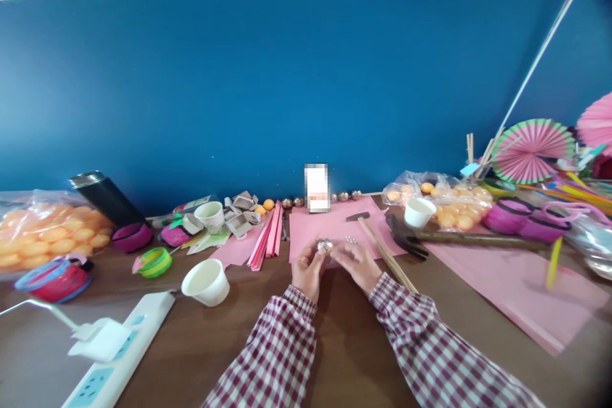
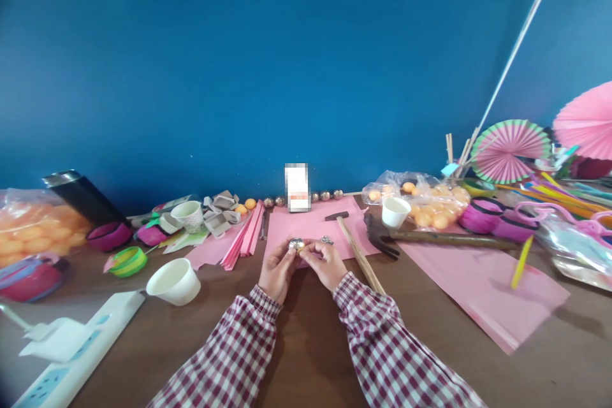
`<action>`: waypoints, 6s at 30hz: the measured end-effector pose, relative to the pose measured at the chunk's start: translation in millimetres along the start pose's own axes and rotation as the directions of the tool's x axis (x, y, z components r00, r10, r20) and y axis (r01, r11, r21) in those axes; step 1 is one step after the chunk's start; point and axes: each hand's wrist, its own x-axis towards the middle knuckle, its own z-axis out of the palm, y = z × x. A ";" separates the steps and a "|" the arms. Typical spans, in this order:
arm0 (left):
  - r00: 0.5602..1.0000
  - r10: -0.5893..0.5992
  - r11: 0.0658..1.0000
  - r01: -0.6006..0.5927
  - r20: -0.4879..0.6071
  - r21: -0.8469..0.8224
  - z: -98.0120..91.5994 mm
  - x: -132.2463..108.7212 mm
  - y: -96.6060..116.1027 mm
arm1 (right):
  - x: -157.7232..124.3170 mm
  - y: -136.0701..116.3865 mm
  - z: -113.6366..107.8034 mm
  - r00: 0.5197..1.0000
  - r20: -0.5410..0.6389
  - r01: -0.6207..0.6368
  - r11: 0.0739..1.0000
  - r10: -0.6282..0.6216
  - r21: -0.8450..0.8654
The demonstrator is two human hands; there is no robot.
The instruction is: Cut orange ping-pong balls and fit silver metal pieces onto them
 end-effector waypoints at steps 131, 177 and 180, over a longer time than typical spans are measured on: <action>0.998 0.012 0.989 -0.003 -0.060 0.149 -3.1 1.1 0.1 | -2.9 10.3 5.4 0.991 -0.127 0.038 0.999 -0.035 0.026; 0.996 0.086 0.957 -0.086 0.015 0.278 -7.2 1.8 -4.6 | -3.2 -7.3 3.5 0.998 -0.063 0.000 1.000 0.001 0.024; 0.997 0.078 0.959 -0.080 0.016 0.271 -7.5 1.7 -5.0 | -3.3 -7.2 3.5 0.998 -0.063 0.000 1.000 0.002 0.031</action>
